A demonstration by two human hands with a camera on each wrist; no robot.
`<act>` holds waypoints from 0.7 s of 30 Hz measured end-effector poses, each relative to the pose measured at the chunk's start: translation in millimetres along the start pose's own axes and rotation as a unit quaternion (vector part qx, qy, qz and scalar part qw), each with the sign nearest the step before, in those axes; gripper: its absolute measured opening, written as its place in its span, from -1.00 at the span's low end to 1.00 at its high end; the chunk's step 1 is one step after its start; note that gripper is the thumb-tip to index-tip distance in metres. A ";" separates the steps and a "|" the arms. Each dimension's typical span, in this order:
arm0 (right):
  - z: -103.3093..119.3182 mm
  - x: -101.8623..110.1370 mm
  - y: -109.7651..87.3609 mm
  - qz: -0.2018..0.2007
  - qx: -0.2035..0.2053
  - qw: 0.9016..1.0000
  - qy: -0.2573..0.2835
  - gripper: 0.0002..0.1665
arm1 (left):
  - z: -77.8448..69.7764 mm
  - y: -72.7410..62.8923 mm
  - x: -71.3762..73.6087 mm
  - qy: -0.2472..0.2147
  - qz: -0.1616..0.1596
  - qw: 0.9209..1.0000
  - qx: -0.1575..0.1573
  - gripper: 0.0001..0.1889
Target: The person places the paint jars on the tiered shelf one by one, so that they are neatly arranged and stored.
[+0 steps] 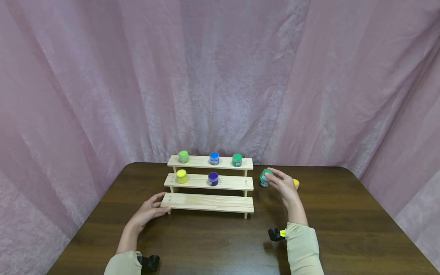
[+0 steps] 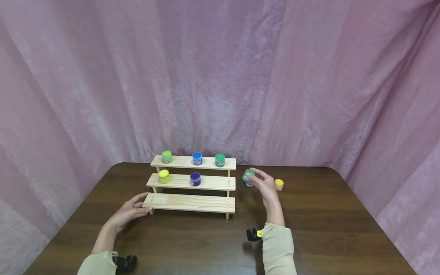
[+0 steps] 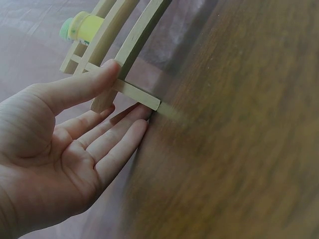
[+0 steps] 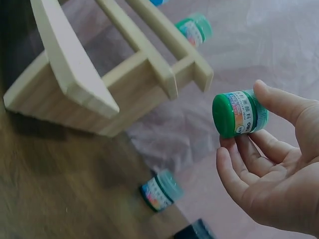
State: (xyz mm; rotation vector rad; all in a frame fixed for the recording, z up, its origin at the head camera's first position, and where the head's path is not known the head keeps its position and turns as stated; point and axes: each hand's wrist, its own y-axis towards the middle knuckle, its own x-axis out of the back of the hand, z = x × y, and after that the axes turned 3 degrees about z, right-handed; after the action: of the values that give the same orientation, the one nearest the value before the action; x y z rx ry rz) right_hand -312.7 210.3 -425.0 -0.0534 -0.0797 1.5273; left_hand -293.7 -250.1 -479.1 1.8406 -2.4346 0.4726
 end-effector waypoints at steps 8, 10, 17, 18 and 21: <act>10.3 -16.7 -3.9 -0.003 0.024 1.000 -0.015 -0.35 | -0.8 -0.1 -0.2 0.000 -0.002 1.000 0.004 -0.18; 11.2 -20.2 -4.6 -0.001 0.029 0.999 -0.025 -0.34 | -0.9 -0.2 -0.4 0.001 -0.004 1.000 0.004 -0.18; 13.2 -31.0 -8.2 0.006 0.037 0.997 -0.065 -0.39 | -1.2 -0.4 -1.1 0.003 -0.004 1.000 0.005 -0.18; 13.4 -32.6 -8.7 0.006 0.038 0.997 -0.067 -0.39 | -1.3 -0.3 -1.1 0.003 -0.004 1.000 0.006 -0.18; 14.0 -37.5 -9.2 0.010 0.043 0.996 -0.074 -0.40 | -1.1 -0.6 -1.4 0.003 -0.005 1.000 0.006 -0.18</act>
State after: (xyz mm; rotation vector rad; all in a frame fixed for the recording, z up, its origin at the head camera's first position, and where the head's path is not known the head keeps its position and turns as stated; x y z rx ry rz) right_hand -306.3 172.2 -411.1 0.1282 -0.1317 1.5520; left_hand -292.9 -248.6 -478.2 1.8526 -2.4229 0.4929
